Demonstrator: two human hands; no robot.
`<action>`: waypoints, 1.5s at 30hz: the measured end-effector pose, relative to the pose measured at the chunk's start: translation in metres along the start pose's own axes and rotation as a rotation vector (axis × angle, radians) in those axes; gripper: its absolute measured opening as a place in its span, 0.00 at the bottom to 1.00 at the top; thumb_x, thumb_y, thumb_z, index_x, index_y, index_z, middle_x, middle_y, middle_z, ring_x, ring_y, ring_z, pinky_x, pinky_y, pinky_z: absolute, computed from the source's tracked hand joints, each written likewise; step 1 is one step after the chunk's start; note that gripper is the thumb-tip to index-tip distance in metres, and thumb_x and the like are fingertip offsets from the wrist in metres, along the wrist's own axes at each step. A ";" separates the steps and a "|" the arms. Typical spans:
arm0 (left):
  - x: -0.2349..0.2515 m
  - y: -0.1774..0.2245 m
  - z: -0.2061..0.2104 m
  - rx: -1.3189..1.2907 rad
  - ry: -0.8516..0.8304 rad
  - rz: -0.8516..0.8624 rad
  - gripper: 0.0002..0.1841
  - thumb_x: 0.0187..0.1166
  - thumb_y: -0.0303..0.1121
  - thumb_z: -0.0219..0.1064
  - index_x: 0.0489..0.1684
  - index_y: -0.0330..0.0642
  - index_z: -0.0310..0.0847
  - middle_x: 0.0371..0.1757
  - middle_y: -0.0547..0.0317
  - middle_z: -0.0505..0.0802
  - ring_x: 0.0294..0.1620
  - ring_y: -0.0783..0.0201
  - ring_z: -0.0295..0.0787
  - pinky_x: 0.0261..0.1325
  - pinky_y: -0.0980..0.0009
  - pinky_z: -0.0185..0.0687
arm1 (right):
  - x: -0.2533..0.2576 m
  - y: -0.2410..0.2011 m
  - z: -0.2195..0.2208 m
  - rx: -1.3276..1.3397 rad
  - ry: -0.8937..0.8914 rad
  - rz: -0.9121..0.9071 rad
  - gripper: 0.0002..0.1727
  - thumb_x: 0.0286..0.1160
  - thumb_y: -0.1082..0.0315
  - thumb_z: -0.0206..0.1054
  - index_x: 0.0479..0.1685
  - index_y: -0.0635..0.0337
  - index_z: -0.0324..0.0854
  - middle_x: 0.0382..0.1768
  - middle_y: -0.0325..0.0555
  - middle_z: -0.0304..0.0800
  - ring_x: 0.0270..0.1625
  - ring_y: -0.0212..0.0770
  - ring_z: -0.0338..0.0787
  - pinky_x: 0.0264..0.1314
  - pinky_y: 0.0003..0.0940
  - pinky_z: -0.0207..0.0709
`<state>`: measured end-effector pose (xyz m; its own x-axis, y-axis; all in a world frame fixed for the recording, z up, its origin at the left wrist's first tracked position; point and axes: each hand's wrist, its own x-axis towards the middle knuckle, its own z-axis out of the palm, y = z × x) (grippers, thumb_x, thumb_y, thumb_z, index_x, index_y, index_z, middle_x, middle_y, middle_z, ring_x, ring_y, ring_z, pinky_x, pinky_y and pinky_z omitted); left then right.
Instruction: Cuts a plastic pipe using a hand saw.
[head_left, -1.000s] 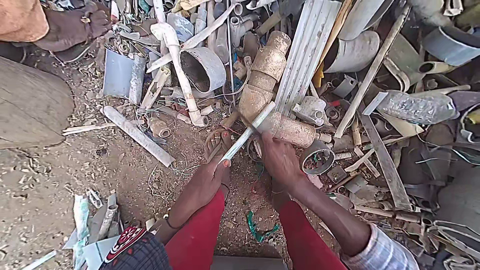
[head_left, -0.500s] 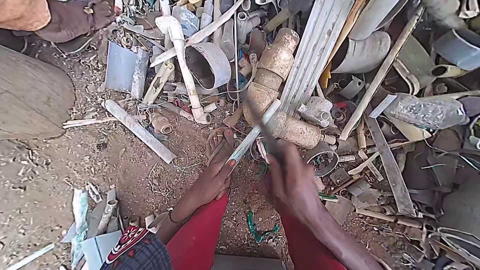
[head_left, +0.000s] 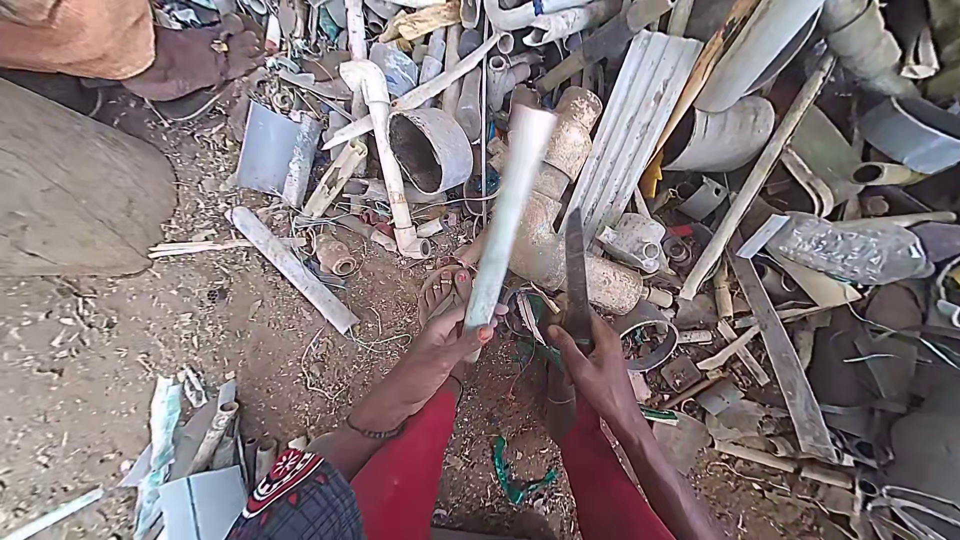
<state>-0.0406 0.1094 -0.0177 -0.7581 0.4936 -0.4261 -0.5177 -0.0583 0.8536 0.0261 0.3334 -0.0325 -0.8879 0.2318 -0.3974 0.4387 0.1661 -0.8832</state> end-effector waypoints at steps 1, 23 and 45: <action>0.003 0.000 0.003 -0.050 0.043 0.049 0.14 0.81 0.31 0.68 0.62 0.43 0.81 0.56 0.67 0.92 0.55 0.71 0.88 0.64 0.72 0.85 | -0.002 -0.004 0.004 0.133 -0.089 0.081 0.20 0.74 0.66 0.69 0.61 0.67 0.79 0.35 0.38 0.87 0.17 0.25 0.78 0.18 0.23 0.78; -0.026 0.009 -0.054 0.032 0.393 0.292 0.13 0.66 0.38 0.82 0.47 0.49 0.93 0.51 0.55 0.97 0.41 0.62 0.97 0.44 0.68 0.95 | 0.056 -0.026 -0.029 -0.146 0.019 0.078 0.23 0.82 0.61 0.68 0.71 0.64 0.75 0.33 0.44 0.88 0.27 0.32 0.86 0.34 0.31 0.83; -0.041 -0.002 -0.053 0.652 0.663 -0.081 0.09 0.70 0.36 0.77 0.40 0.41 0.93 0.26 0.73 0.92 0.15 0.86 0.76 0.17 0.86 0.70 | -0.004 -0.015 0.010 -0.969 -0.015 -0.185 0.28 0.75 0.75 0.65 0.78 0.53 0.79 0.41 0.64 0.90 0.26 0.60 0.91 0.24 0.52 0.84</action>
<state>-0.0291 0.0430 -0.0179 -0.9049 -0.1333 -0.4041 -0.4063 0.5529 0.7275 0.0216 0.3206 -0.0203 -0.9526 0.1122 -0.2828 0.2110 0.9134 -0.3482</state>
